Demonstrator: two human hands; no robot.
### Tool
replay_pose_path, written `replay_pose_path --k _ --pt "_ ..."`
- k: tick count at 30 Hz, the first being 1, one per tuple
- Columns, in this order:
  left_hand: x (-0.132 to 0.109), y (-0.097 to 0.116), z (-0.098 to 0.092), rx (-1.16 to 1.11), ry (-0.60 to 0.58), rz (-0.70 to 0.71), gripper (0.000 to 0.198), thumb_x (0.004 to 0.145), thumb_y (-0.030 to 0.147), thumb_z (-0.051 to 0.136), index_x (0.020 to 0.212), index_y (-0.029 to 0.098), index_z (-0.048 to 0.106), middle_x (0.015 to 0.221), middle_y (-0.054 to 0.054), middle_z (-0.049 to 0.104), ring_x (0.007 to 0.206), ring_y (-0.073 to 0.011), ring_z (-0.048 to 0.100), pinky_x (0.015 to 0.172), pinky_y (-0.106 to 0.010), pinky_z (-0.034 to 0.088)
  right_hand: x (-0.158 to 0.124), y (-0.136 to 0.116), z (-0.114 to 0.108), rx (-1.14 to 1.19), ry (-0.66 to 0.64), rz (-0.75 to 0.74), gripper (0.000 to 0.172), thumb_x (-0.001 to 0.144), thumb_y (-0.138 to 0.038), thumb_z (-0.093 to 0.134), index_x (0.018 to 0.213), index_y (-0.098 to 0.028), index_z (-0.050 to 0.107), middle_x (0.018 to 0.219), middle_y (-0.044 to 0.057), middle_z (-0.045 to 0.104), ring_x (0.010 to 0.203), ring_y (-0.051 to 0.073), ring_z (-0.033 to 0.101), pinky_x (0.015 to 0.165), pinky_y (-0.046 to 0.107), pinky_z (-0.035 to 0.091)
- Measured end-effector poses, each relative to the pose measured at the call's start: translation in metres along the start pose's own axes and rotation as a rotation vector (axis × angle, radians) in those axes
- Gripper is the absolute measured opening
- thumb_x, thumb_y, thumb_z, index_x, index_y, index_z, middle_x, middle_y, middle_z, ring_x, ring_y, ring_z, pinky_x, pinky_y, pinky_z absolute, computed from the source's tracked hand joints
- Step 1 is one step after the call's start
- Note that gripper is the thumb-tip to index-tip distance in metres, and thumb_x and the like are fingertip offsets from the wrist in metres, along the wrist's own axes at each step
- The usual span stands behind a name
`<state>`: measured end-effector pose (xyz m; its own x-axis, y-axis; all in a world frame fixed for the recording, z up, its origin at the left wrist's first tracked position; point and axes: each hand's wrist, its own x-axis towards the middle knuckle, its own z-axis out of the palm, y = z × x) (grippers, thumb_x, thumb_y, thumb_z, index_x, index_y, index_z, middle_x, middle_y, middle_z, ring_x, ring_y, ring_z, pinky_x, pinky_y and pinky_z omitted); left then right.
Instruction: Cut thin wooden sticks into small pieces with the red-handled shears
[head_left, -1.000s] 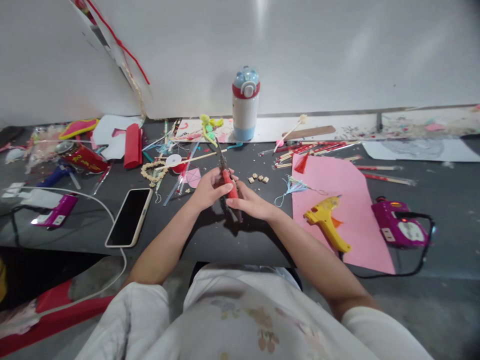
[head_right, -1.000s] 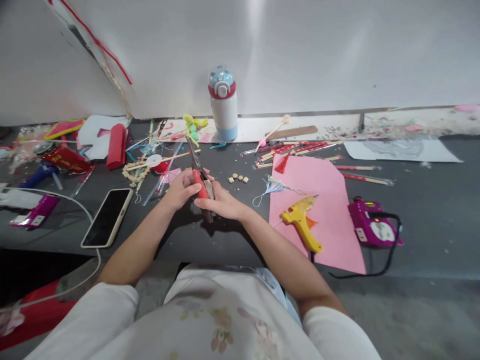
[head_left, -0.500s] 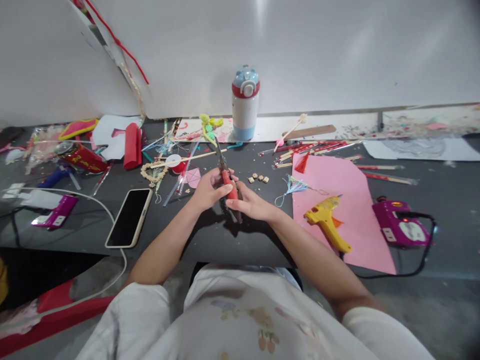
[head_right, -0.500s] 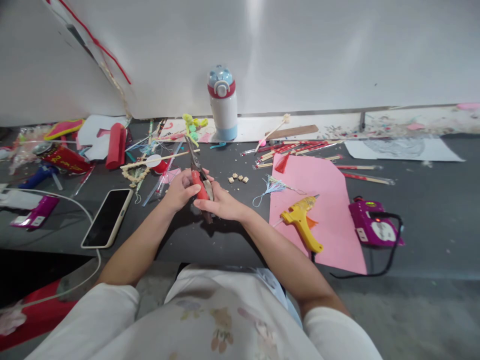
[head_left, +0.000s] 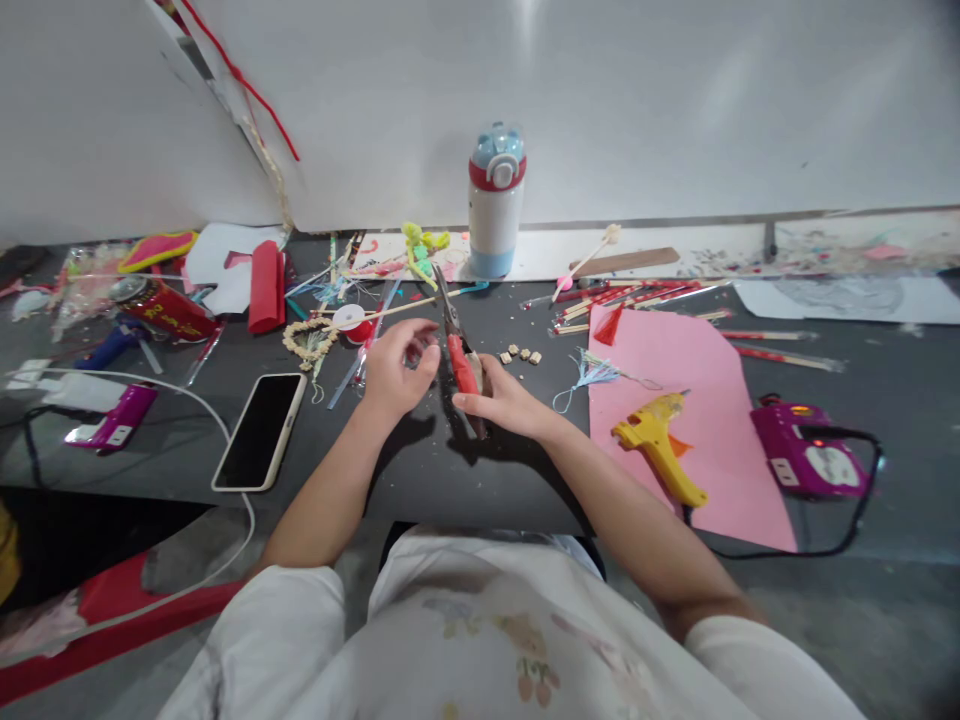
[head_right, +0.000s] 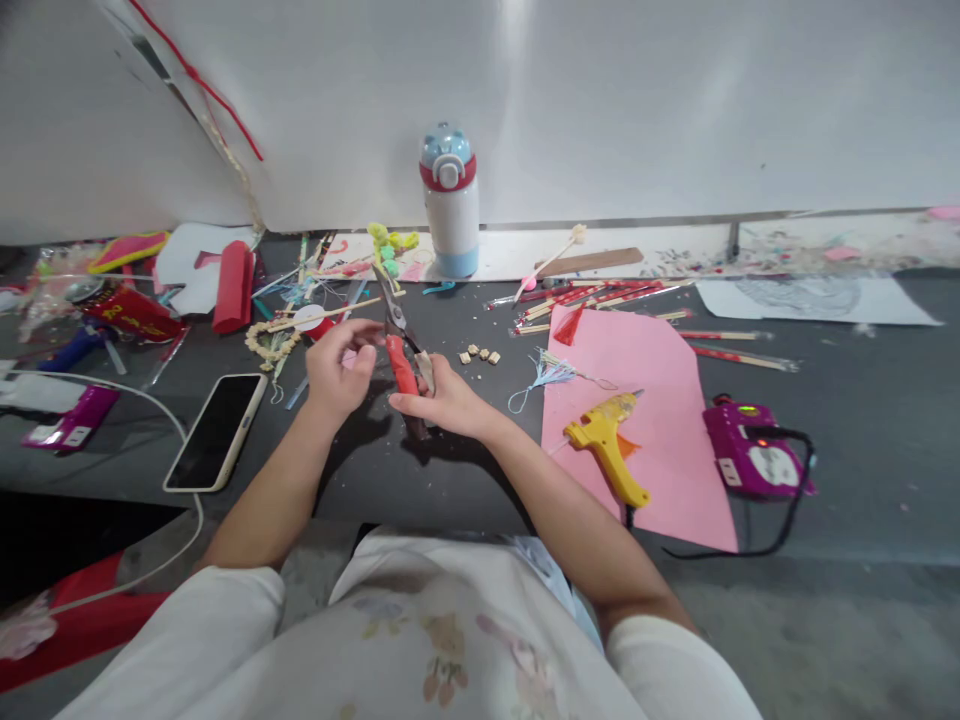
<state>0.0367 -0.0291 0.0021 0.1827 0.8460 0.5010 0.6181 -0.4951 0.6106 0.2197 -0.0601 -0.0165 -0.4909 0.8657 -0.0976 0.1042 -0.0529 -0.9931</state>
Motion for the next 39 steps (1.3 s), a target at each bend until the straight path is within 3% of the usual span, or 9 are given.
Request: replay_pose_path --k 4,8,11,16,23,28,32,39 --pt "0.007 -0.005 -0.014 0.359 0.176 0.144 0.028 0.087 0.035 0.043 0.103 0.019 0.060 0.100 -0.010 0.061 0.101 -0.0225 0.055 0.094 -0.040 0.039 -0.001 -0.004 0.001 -0.003 0.032 0.044 0.063 0.067 -0.053 0.068 0.107 -0.017 0.036 0.084 0.000 0.048 0.072 0.012 0.050 0.066 0.029 0.045" --pt "0.013 -0.013 -0.016 0.480 0.127 0.137 0.028 0.088 0.036 0.045 0.107 0.020 0.058 0.105 -0.010 0.062 0.106 -0.0242 0.054 0.095 -0.041 0.036 -0.002 0.000 0.000 -0.069 0.002 0.015 0.056 0.073 -0.055 0.061 0.108 -0.017 0.039 0.091 0.003 0.051 0.082 0.016 0.052 0.076 0.033 0.044" --pt "0.013 -0.017 -0.016 0.492 0.101 0.152 0.027 0.090 0.034 0.042 0.106 0.020 0.059 0.099 -0.009 0.065 0.098 -0.0218 0.058 0.089 -0.037 0.040 -0.002 0.005 -0.001 -0.111 0.014 -0.034 0.042 0.085 -0.053 0.045 0.108 -0.018 0.042 0.097 0.005 0.053 0.092 0.019 0.051 0.085 0.037 0.041" --pt "0.012 -0.021 -0.019 0.492 0.111 0.148 0.027 0.091 0.031 0.040 0.102 0.020 0.062 0.095 -0.008 0.068 0.091 -0.0184 0.061 0.082 -0.032 0.045 -0.001 0.006 0.000 -0.193 0.039 -0.036 0.025 0.089 -0.036 0.037 0.107 -0.020 0.042 0.087 0.002 0.052 0.085 0.018 0.051 0.082 0.036 0.040" --pt "0.014 -0.027 -0.020 0.414 0.126 0.187 0.024 0.089 0.028 0.044 0.097 0.019 0.065 0.093 -0.007 0.069 0.089 -0.0170 0.062 0.082 -0.031 0.045 -0.004 0.003 0.005 -0.185 0.017 -0.092 0.036 0.084 -0.041 0.049 0.110 -0.018 0.037 0.079 -0.002 0.047 0.068 0.012 0.044 0.066 0.027 0.039" --pt "0.013 -0.028 -0.020 0.394 0.164 0.263 0.022 0.088 0.025 0.046 0.096 0.018 0.065 0.091 -0.006 0.070 0.087 -0.0157 0.063 0.079 -0.028 0.046 -0.005 0.004 0.004 -0.221 0.027 -0.084 0.038 0.084 -0.045 0.050 0.107 -0.018 0.038 0.078 -0.003 0.044 0.066 0.010 0.043 0.063 0.025 0.037" --pt "0.011 -0.026 -0.022 0.382 0.120 0.295 0.022 0.088 0.024 0.046 0.099 0.018 0.064 0.094 -0.006 0.070 0.088 -0.0159 0.063 0.080 -0.028 0.046 -0.006 0.002 0.005 -0.277 0.040 -0.076 0.047 0.081 -0.051 0.054 0.110 -0.019 0.036 0.083 -0.001 0.046 0.069 0.011 0.045 0.063 0.025 0.038" --pt "0.010 -0.024 -0.024 0.420 0.093 0.268 0.023 0.088 0.024 0.044 0.097 0.018 0.064 0.091 -0.006 0.069 0.087 -0.0163 0.063 0.076 -0.027 0.045 -0.007 0.000 0.007 -0.296 0.019 -0.091 0.045 0.080 -0.043 0.056 0.112 -0.018 0.035 0.083 -0.001 0.048 0.071 0.012 0.047 0.067 0.027 0.040"
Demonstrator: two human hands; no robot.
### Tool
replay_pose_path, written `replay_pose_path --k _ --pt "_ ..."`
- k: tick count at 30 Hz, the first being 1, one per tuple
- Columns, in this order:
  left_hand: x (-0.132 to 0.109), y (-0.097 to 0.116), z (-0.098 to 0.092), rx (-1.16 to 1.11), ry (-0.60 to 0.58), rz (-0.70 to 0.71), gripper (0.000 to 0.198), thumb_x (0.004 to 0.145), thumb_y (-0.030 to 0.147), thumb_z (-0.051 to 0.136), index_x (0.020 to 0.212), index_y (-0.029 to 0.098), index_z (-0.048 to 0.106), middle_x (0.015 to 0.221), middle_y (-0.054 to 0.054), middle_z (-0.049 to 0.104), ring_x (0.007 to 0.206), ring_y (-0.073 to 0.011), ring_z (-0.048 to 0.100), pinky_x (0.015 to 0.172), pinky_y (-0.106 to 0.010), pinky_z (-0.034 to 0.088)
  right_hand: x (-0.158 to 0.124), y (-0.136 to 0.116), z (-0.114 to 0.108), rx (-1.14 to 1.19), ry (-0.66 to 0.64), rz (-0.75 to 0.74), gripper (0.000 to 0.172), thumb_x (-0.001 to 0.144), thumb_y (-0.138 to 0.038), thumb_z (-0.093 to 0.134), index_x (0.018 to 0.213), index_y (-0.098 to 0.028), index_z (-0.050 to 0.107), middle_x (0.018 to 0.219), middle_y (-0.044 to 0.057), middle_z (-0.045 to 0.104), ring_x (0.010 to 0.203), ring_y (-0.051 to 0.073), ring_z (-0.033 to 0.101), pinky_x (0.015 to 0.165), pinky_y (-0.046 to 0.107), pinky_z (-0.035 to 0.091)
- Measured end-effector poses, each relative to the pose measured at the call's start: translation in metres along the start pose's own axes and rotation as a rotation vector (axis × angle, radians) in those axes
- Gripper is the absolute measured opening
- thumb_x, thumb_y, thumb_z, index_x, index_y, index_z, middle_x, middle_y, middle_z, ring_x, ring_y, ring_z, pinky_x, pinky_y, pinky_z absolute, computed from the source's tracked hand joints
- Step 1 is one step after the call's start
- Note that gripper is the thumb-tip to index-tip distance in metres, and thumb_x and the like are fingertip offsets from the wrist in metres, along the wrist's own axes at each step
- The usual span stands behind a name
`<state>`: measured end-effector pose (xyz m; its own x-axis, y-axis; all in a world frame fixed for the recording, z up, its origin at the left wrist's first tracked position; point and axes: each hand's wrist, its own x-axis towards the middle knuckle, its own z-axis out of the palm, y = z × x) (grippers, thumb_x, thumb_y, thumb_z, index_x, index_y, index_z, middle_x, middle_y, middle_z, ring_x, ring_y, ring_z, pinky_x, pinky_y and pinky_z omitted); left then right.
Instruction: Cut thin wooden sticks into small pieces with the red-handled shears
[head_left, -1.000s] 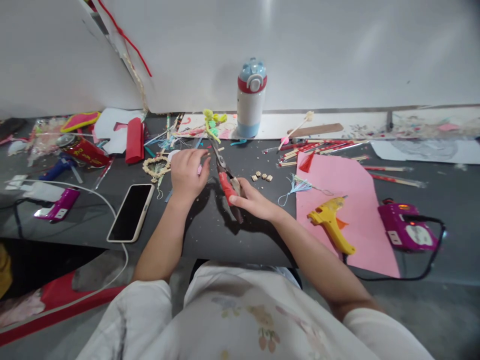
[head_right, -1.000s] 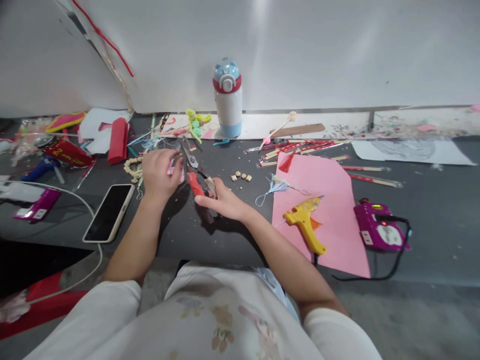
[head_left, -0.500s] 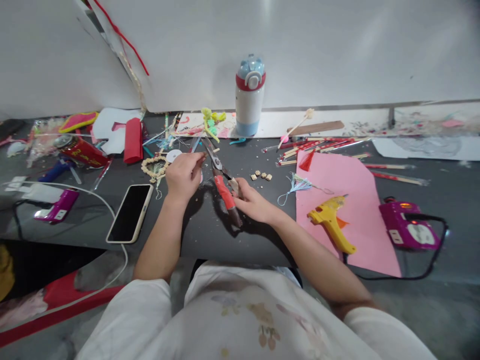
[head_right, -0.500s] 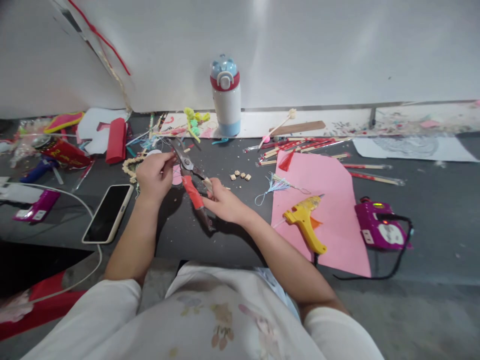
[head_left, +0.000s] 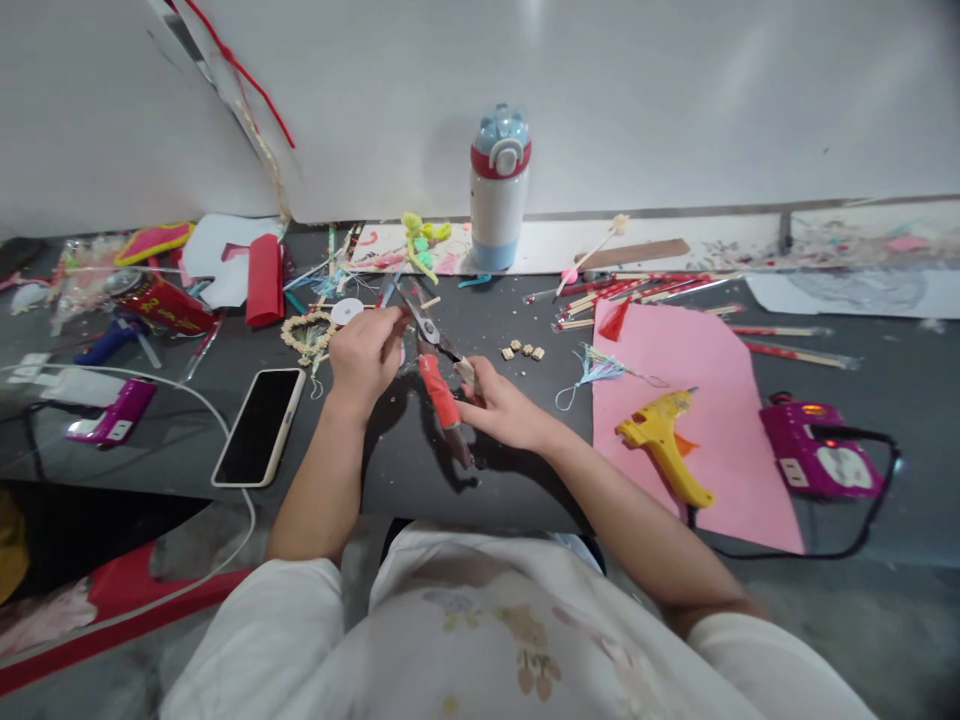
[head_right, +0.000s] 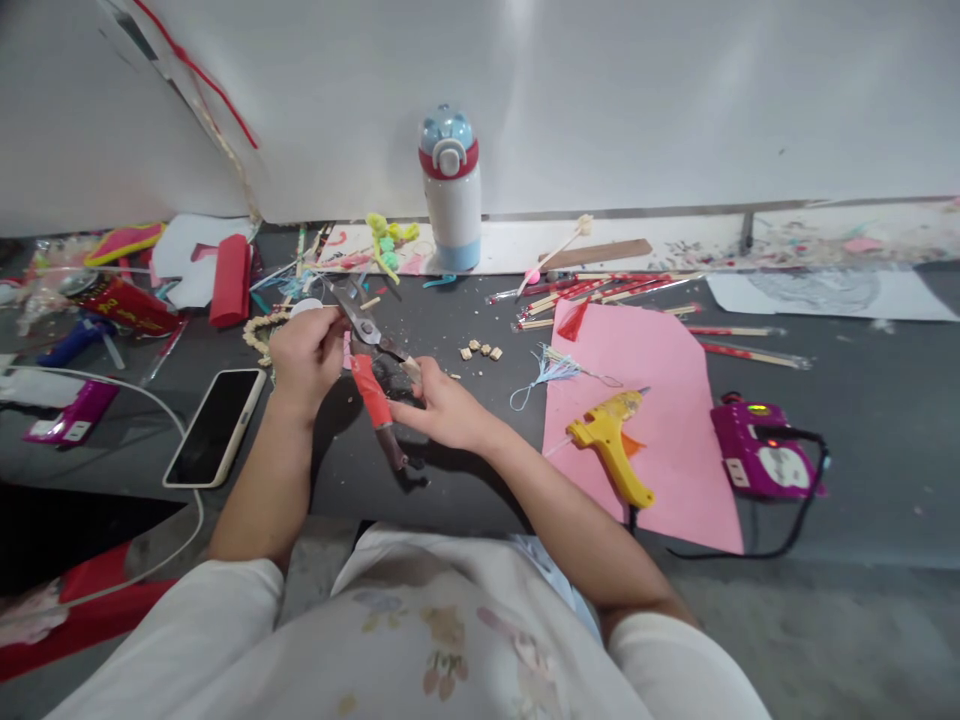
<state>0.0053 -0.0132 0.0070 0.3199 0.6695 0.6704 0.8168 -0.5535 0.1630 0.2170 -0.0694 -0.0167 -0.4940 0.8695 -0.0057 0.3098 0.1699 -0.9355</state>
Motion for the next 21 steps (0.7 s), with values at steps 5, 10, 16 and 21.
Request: replay_pose_path --k 5,10,16,21 --pt "0.0022 0.0022 -0.0010 0.062 -0.010 -0.031 0.024 0.088 0.027 0.044 0.095 0.018 0.064 0.090 -0.006 0.070 0.086 -0.0164 0.064 0.076 -0.027 0.046 -0.0007 0.0014 0.0006 0.028 0.009 0.001 0.044 0.081 -0.045 0.055 0.111 -0.019 0.036 0.083 -0.001 0.047 0.073 0.012 0.047 0.066 0.027 0.040" --pt "0.0027 0.0042 -0.0008 0.041 0.003 -0.025 0.025 0.089 0.028 0.043 0.099 0.017 0.064 0.092 -0.006 0.070 0.087 -0.0159 0.064 0.078 -0.027 0.046 0.0004 0.0032 -0.0003 0.100 0.012 0.009 0.045 0.081 -0.047 0.054 0.111 -0.019 0.036 0.081 -0.002 0.046 0.068 0.011 0.045 0.065 0.026 0.039" --pt "0.0032 0.0057 -0.0014 0.023 0.010 -0.015 0.025 0.089 0.027 0.044 0.101 0.018 0.064 0.094 -0.006 0.070 0.088 -0.0156 0.064 0.079 -0.026 0.047 -0.0002 0.0005 -0.0033 0.123 0.002 0.005 0.042 0.082 -0.046 0.053 0.109 -0.019 0.038 0.082 -0.001 0.047 0.071 0.012 0.046 0.070 0.029 0.041" --pt "0.0037 0.0066 -0.0012 0.035 0.023 -0.001 0.023 0.089 0.026 0.046 0.100 0.018 0.064 0.094 -0.006 0.071 0.087 -0.0154 0.065 0.078 -0.026 0.048 0.0005 0.0011 -0.0024 0.146 -0.008 -0.004 0.041 0.082 -0.045 0.054 0.109 -0.018 0.038 0.082 -0.001 0.046 0.071 0.011 0.045 0.071 0.029 0.042"
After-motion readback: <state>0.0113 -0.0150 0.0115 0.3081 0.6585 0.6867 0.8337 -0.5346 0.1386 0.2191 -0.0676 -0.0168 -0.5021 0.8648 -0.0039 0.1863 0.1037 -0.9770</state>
